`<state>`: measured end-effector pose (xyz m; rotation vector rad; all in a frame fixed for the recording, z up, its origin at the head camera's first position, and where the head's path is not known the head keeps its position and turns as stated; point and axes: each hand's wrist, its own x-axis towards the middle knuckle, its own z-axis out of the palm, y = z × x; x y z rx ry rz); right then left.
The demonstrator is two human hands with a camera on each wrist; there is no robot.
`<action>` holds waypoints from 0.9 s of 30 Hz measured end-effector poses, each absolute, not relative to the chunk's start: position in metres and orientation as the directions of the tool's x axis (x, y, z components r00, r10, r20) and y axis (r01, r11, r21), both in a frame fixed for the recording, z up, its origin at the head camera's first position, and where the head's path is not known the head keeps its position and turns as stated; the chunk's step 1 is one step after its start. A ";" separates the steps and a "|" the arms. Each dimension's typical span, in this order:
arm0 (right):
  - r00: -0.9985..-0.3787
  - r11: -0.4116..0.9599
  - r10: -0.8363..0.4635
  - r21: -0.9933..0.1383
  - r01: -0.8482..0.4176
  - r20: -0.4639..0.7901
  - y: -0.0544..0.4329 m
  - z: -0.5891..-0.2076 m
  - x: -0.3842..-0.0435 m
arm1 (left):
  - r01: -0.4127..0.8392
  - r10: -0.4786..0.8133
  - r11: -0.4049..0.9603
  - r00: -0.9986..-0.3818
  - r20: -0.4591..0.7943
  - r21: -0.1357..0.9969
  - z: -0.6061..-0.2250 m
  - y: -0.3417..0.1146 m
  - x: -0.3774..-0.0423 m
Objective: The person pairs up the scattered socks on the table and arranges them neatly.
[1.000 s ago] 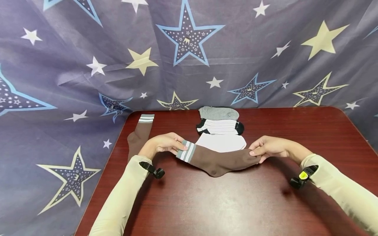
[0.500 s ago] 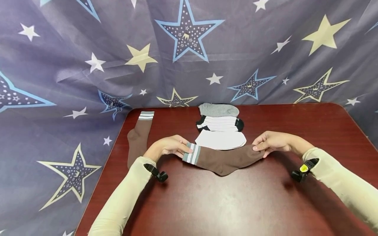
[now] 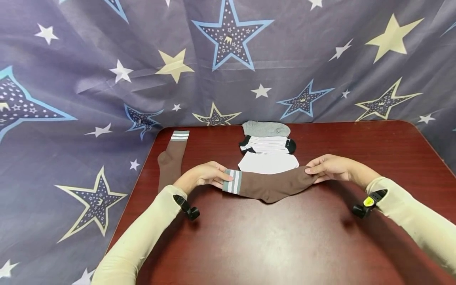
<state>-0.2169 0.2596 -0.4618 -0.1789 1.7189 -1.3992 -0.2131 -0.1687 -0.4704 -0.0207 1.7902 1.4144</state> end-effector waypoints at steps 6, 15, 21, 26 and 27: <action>-0.598 0.316 -0.577 -0.828 0.464 -0.556 0.261 -0.466 -0.217 | -0.500 0.419 0.354 -0.670 -0.612 0.790 -0.476 -0.161 -0.210; -0.585 0.326 -0.570 -0.812 0.484 -0.577 0.267 -0.472 -0.217 | -0.456 0.346 0.403 -0.727 -0.593 0.794 -0.486 -0.155 -0.208; -0.573 0.387 -0.548 -0.792 0.472 -0.609 0.267 -0.472 -0.218 | -0.434 0.325 0.436 -0.741 -0.588 0.788 -0.485 -0.152 -0.205; -0.578 0.430 -0.523 -0.779 0.456 -0.627 0.267 -0.470 -0.220 | -0.425 0.323 0.447 -0.744 -0.585 0.787 -0.484 -0.149 -0.203; -0.580 0.437 -0.516 -0.776 0.454 -0.630 0.267 -0.470 -0.221 | -0.418 0.322 0.449 -0.749 -0.579 0.790 -0.484 -0.149 -0.202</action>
